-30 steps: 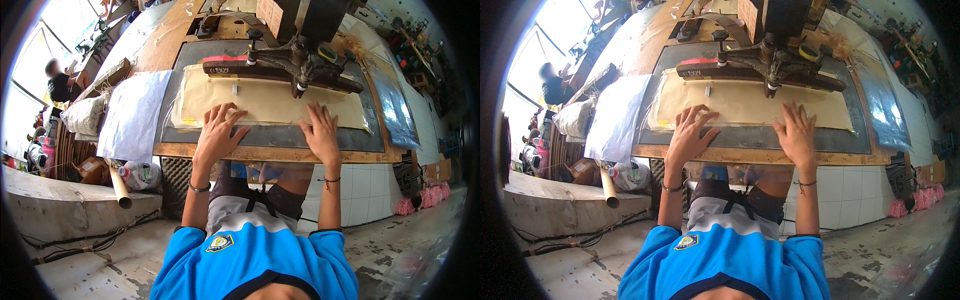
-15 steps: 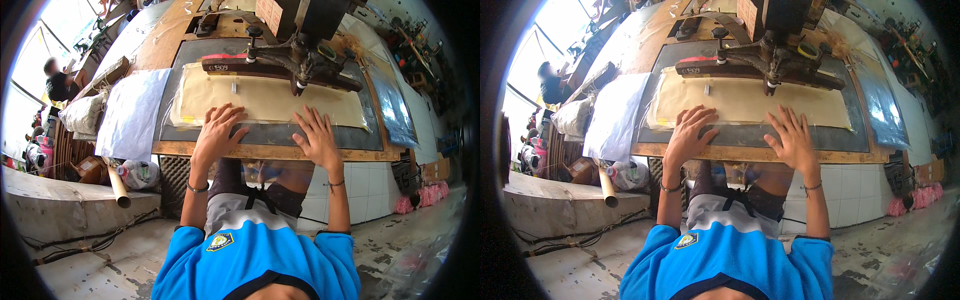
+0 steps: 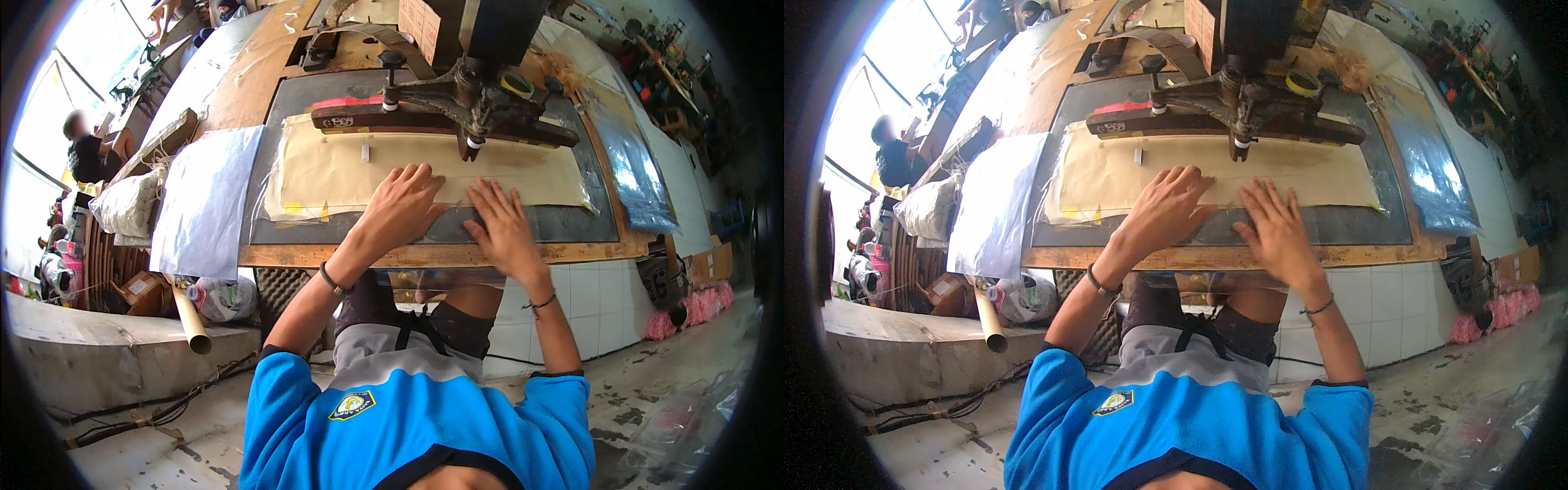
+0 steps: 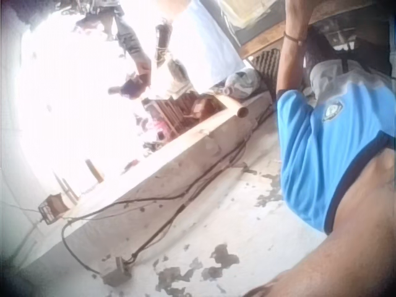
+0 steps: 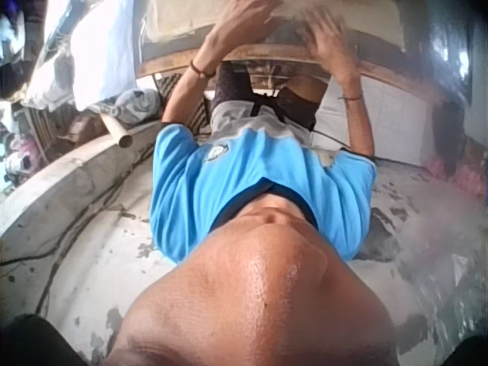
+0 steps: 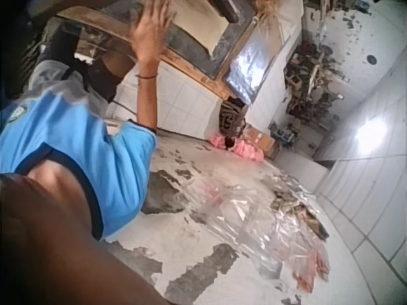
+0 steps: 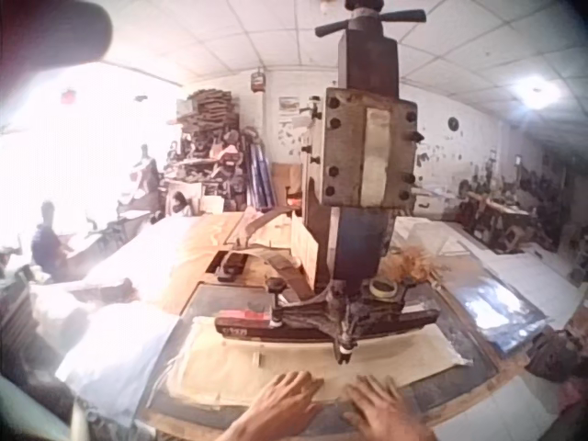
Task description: The person positions sheets of plastic under a machine press, manually aligning them and pressing down on the machine head to seal or cut the material.
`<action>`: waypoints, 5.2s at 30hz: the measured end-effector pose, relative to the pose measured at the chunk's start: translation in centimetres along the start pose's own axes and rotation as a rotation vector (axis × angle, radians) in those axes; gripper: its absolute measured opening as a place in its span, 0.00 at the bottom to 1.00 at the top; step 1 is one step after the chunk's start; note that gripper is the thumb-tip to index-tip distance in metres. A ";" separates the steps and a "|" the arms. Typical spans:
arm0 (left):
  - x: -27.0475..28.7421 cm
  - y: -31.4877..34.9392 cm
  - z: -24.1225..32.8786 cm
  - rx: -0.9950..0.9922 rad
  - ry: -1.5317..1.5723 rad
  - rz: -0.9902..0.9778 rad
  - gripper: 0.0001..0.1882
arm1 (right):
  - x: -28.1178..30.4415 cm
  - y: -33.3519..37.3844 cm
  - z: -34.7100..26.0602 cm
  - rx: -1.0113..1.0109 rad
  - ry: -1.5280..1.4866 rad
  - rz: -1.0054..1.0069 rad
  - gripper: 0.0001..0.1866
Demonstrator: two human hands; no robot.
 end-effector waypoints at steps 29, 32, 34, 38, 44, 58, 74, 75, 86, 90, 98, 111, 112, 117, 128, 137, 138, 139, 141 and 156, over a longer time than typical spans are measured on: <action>-5.5 -5.0 2.1 -0.264 0.184 -0.040 0.31 | 1.7 3.4 -0.3 0.000 -0.242 -0.018 0.39; -7.0 -5.9 2.8 -0.313 0.082 0.014 0.31 | 1.2 2.9 1.1 -0.097 -0.163 0.073 0.39; -7.5 -6.9 3.5 -0.377 0.118 0.011 0.30 | 0.4 2.9 1.5 -0.141 -0.073 0.131 0.39; -8.0 -8.7 4.3 -0.493 0.109 -0.042 0.29 | 0.2 3.4 1.5 -0.172 -0.089 0.138 0.41; -8.7 -10.1 4.6 -0.358 0.144 -0.085 0.27 | 0.4 4.3 1.4 -0.161 -0.093 0.146 0.42; -5.5 -1.4 1.9 -0.294 -0.124 -0.014 0.28 | 1.8 6.1 2.1 -0.094 -0.090 0.055 0.41; -0.3 0.5 -1.8 0.136 -0.090 0.124 0.32 | 4.8 1.1 4.5 -0.028 -0.189 0.104 0.18; -0.2 0.2 -1.9 0.199 -0.093 0.090 0.33 | 4.1 0.5 7.2 -0.078 -0.118 0.128 0.19; -0.5 -2.9 -5.8 0.177 0.112 -0.240 0.30 | 0.1 -5.6 11.9 0.144 -0.309 -0.284 0.34; -0.8 -2.3 -4.9 0.169 0.171 -0.303 0.26 | 1.1 -6.1 10.2 -0.011 -0.453 -0.569 0.33; -0.9 -2.3 -2.5 0.007 0.032 -0.255 0.25 | 0.2 -7.2 9.7 0.246 -0.346 -0.324 0.34; -2.0 -2.1 -1.6 0.111 0.210 -0.147 0.15 | 1.0 -8.2 6.4 0.205 -0.423 -0.621 0.26; -2.3 -1.9 -1.7 0.166 0.262 -0.204 0.14 | 1.5 -8.2 5.9 0.159 -0.421 -0.675 0.25; -0.9 -1.2 -0.6 -0.011 0.132 0.034 0.14 | 1.7 -6.9 6.5 0.339 -0.276 -0.312 0.22; 0.9 -2.4 -1.3 -0.080 -0.103 0.130 0.17 | 2.6 -7.9 5.7 0.227 -0.104 -0.014 0.12; 0.0 4.2 -1.3 0.028 -0.193 -0.053 0.32 | 2.7 -1.3 4.0 0.145 -0.072 0.153 0.16; -0.3 4.2 -1.1 0.016 -0.159 -0.055 0.33 | 2.8 -1.4 3.4 0.143 -0.089 0.135 0.17; -0.4 3.8 -0.5 0.002 -0.126 -0.058 0.33 | 2.4 -1.7 2.4 0.184 -0.094 0.122 0.19; -1.8 2.7 0.1 -0.066 -0.101 -0.052 0.34 | 1.2 -2.6 0.1 0.254 -0.092 0.102 0.24; 4.1 9.8 -3.1 0.323 -0.102 0.049 0.32 | 0.2 0.9 5.0 -0.063 0.038 0.021 0.34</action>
Point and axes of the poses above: each hand's wrist, its own y-axis away from the middle knuckle, its own x-axis out of the back of the hand, z = x × y, the point moved 5 cm from there along -y, towards the middle knuckle, and after that the axes turned 11 degrees about y, right-handed, at the moved point
